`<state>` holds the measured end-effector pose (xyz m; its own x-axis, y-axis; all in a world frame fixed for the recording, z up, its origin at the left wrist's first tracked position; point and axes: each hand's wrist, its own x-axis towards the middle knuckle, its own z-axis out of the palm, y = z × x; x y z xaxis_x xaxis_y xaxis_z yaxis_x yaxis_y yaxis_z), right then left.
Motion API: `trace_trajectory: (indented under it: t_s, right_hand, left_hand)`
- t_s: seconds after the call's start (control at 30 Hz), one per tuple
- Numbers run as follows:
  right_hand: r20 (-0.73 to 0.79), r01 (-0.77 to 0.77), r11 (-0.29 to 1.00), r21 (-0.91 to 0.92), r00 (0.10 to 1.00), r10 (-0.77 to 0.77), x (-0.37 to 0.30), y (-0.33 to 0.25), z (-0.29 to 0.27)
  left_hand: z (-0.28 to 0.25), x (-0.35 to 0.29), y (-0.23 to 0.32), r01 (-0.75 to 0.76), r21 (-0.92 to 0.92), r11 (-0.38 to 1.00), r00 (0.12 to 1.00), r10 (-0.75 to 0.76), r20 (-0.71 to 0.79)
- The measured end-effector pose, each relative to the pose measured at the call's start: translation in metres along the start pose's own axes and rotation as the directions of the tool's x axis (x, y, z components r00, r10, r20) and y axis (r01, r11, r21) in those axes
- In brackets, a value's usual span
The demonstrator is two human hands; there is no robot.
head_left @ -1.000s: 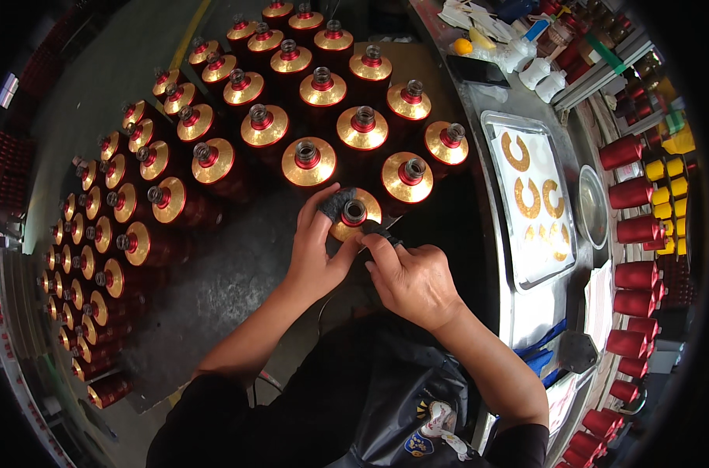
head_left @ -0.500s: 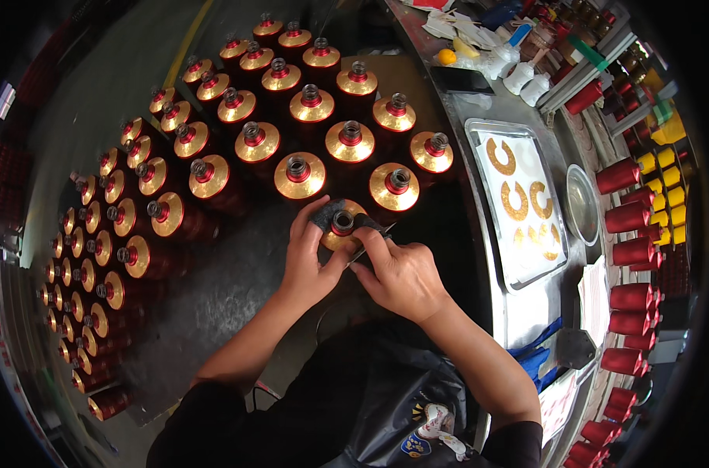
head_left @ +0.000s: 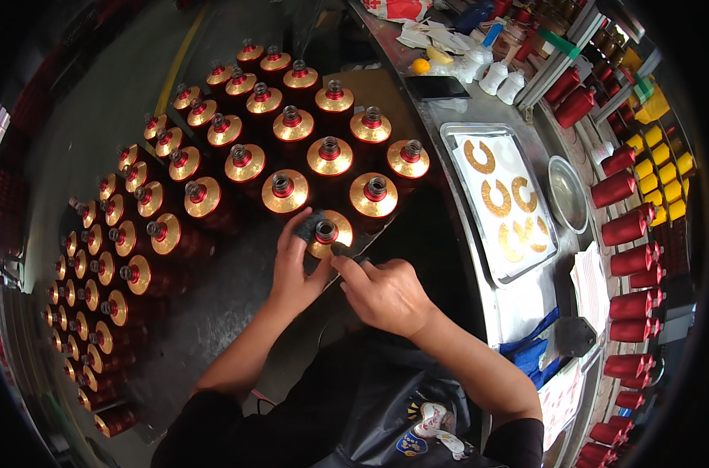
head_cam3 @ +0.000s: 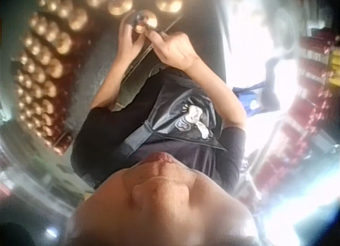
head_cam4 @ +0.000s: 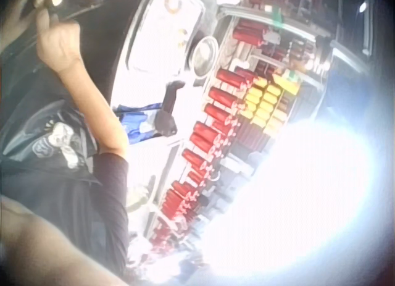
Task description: The person applies gold and red labels to red cylindrical containers. They wipe the container neck with a cloth, place a gold ring label, then apply a red body label, smoothing each with their fingers. Finished containers are placed on a nearby table.
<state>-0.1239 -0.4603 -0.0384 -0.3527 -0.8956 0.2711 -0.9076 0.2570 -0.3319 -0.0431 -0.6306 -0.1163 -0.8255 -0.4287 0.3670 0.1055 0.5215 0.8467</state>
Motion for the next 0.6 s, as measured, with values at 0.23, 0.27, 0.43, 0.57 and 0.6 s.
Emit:
trace_trajectory:
  t_s: [0.23, 0.27, 0.43, 0.57, 0.6]
  right_hand:
    - [-0.242, -0.225, 0.941, 0.253, 0.927, 0.286, -0.048, -0.018, -0.041]
    - [-0.238, -0.269, 0.926, 0.264, 0.913, 0.333, -0.058, -0.02, -0.05]
    - [-0.212, -0.623, 0.704, 0.341, 0.678, 0.704, -0.116, -0.038, -0.087]
    - [-0.37, -0.76, 0.532, 0.372, 0.404, 0.837, -0.161, -0.046, -0.098]
    - [-0.345, -0.754, 0.429, 0.497, 0.282, 0.895, -0.17, -0.049, -0.097]
  left_hand:
    - [-0.041, 0.032, -0.006, 0.079, 0.195, 0.978, 0.966, -0.026, -0.257]
    - [-0.038, 0.042, -0.014, 0.011, 0.173, 0.985, 0.958, 0.039, -0.283]
    - [-0.027, 0.065, -0.051, 0.125, -0.007, 0.992, 0.978, -0.124, -0.168]
    - [-0.023, 0.063, -0.063, 0.232, -0.248, 0.941, 0.949, -0.275, -0.157]
    - [-0.023, 0.062, -0.064, 0.234, -0.262, 0.936, 0.951, -0.276, -0.138]
